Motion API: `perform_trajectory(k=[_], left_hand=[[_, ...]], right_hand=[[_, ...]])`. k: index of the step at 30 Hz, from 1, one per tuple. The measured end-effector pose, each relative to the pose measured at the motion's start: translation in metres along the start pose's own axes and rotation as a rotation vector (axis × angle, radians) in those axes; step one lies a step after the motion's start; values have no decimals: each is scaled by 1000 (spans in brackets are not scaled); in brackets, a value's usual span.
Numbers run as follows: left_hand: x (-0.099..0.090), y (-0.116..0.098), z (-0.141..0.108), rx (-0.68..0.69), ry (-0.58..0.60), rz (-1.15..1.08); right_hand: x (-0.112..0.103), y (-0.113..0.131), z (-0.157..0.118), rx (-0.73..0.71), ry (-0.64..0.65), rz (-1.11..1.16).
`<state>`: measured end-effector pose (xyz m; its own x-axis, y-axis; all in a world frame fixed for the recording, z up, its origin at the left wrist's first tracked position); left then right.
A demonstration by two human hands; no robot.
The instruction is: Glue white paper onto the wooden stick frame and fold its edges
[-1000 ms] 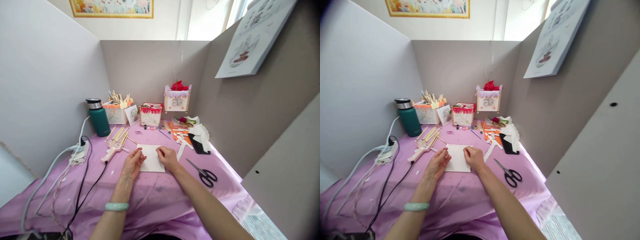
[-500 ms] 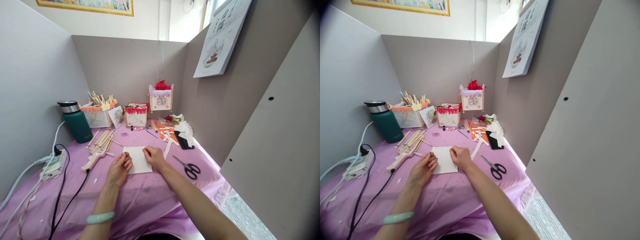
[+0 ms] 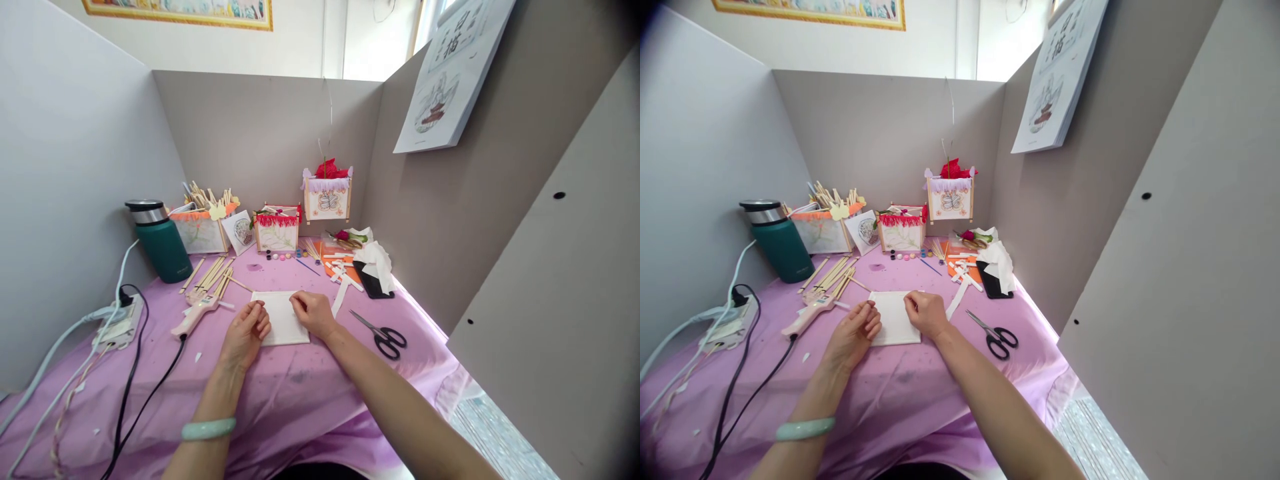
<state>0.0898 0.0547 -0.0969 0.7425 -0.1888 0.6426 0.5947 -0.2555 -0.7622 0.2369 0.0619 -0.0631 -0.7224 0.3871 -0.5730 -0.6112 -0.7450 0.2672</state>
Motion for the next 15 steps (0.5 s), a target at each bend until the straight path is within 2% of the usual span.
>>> perform_trajectory(k=[9,15], left_hand=[[-1,-2,-1,11,-59,-30],[4,1,-3,-75,56,-163]], right_hand=[[-1,1,0,-1,-6,16],[-2,1,-1,2,-12,59]])
Point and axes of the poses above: each hand's wrist, its own z-axis towards the middle knuckle, its own x-axis out of the palm, y = z × x, the point moved 9 cm from there along z, towards the middle knuckle, and after that the axes turned 14 degrees about -x, right-handed, at the moved point
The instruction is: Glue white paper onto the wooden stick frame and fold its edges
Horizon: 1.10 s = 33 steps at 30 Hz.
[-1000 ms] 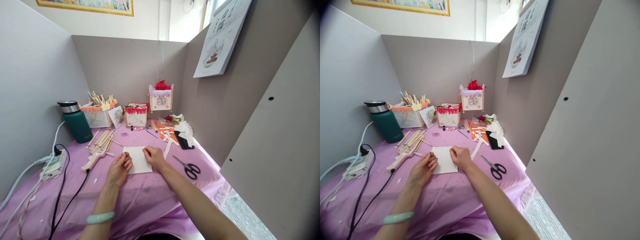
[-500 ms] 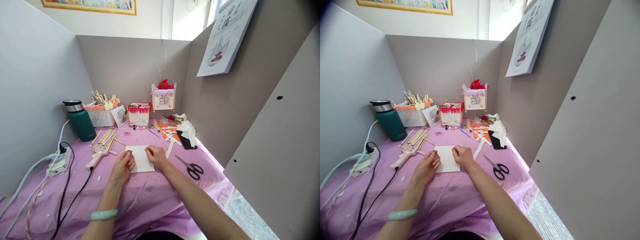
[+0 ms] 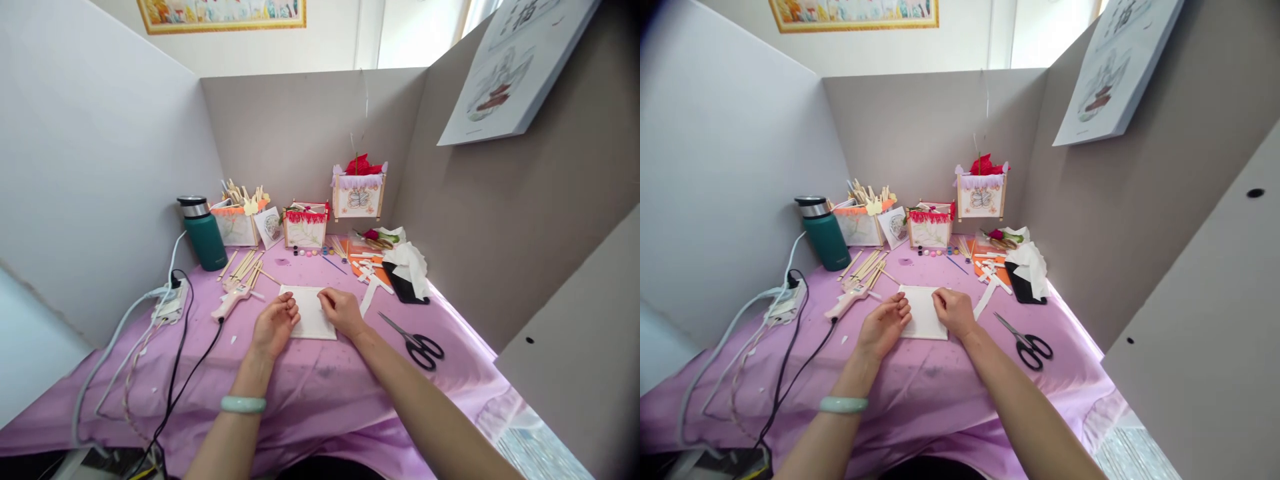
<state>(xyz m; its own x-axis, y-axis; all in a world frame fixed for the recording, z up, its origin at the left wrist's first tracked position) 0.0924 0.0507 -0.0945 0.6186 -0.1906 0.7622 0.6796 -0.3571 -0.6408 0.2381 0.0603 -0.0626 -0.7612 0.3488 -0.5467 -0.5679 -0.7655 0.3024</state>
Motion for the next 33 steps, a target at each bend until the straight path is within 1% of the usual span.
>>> perform_trajectory(k=[3,8,13,20,27,33], left_hand=[[1,0,-1,-19,20,-28],[2,0,-3,-7,26,-13],[1,-2,-2,35,5,58],[-2,-1,0,64,-29,87],[-7,-2,2,69,-56,64],[-7,0,1,34,-42,19]], right_hand=[[1,0,0,0,1,10],[2,-1,0,4,1,2],[1,-2,-1,6,-2,1],[1,-1,-1,5,-2,4],[2,-3,-1,2,-3,1],[0,-1,0,-1,-8,2]])
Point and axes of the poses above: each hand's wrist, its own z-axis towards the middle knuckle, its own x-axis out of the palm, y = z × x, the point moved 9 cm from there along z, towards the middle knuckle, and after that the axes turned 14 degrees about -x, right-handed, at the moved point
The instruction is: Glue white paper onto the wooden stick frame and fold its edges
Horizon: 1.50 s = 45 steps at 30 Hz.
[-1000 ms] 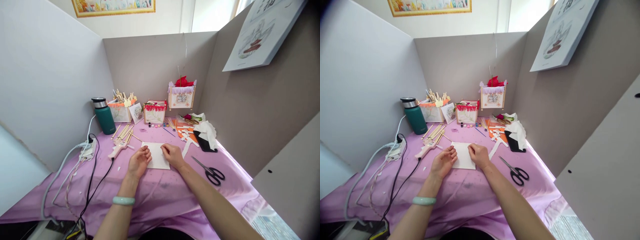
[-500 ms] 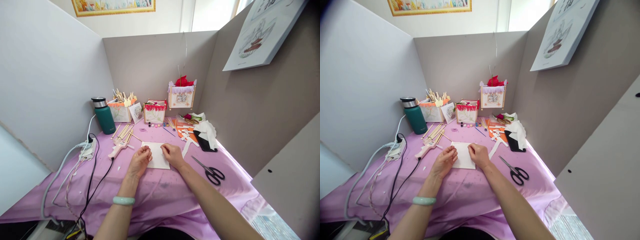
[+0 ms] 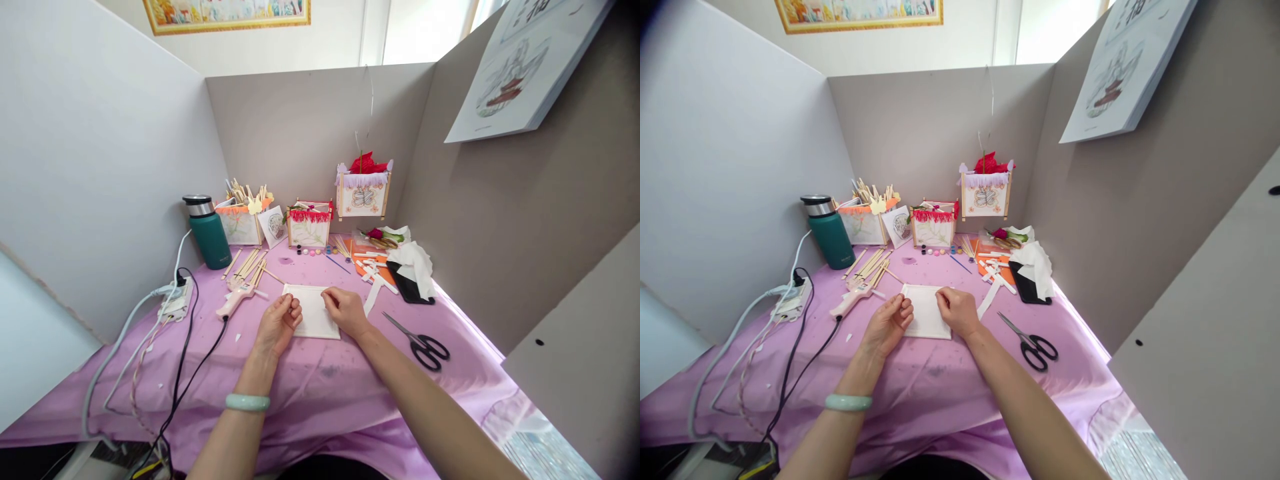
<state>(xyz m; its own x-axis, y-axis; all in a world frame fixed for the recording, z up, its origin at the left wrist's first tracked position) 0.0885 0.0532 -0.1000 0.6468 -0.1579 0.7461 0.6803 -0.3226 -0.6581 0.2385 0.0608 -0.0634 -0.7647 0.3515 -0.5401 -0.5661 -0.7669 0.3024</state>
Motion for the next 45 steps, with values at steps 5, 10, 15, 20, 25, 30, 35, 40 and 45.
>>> perform_trajectory(k=[5,10,15,20,25,30,35,40,45], left_hand=[[-3,2,2,-37,-15,-29],[-10,2,4,-45,-60,-52],[-12,2,3,-12,-86,-36],[-7,2,1,4,-81,-4],[-3,4,1,-14,-45,87],[-5,6,1,-25,-95,146],[-10,5,1,-28,-165,167],[-13,1,1,27,-170,138],[-15,-2,3,68,-152,90]], right_hand=[[0,1,0,-5,-2,1],[1,-1,-1,-7,-1,1],[1,0,-1,-9,-2,6],[1,0,0,-10,-8,8],[0,0,0,-9,-12,6],[-1,-1,-2,-7,-14,6],[-2,-1,-1,-4,-14,0],[-1,0,0,-4,-12,-4],[-1,-2,-1,3,-11,-1]])
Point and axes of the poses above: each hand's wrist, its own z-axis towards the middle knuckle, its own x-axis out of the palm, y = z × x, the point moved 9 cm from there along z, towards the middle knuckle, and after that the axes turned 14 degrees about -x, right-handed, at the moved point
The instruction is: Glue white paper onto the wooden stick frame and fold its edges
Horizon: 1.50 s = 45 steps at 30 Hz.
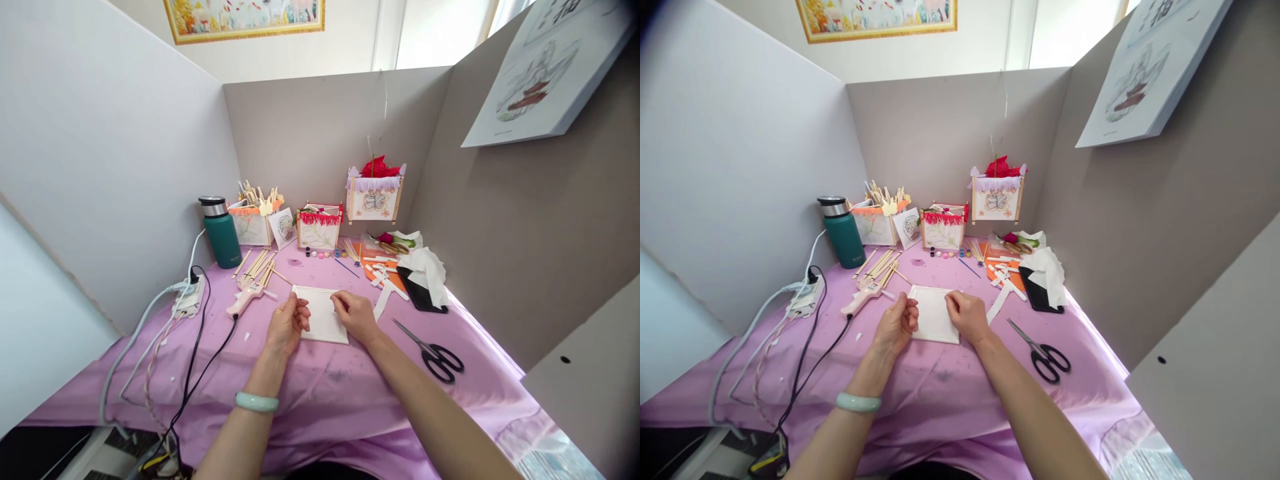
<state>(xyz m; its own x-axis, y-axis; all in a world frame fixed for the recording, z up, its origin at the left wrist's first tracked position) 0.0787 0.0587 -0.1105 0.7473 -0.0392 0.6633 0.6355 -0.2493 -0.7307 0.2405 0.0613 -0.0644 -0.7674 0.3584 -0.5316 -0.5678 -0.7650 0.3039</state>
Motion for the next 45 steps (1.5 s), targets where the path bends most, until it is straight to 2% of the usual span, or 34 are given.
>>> perform_trajectory(k=[4,10,19,28,45], left_hand=[[-1,-8,1,37,46,-93],[3,-6,1,-51,178,-287],[9,-8,-6,-17,135,-218],[2,-7,-4,-28,53,-215],[6,-6,-4,-61,100,-206]], right_hand=[[1,-1,-1,3,4,1],[0,-2,-1,10,4,-6],[2,0,-1,9,15,-9],[2,1,0,8,18,1],[2,0,-1,0,13,-13]])
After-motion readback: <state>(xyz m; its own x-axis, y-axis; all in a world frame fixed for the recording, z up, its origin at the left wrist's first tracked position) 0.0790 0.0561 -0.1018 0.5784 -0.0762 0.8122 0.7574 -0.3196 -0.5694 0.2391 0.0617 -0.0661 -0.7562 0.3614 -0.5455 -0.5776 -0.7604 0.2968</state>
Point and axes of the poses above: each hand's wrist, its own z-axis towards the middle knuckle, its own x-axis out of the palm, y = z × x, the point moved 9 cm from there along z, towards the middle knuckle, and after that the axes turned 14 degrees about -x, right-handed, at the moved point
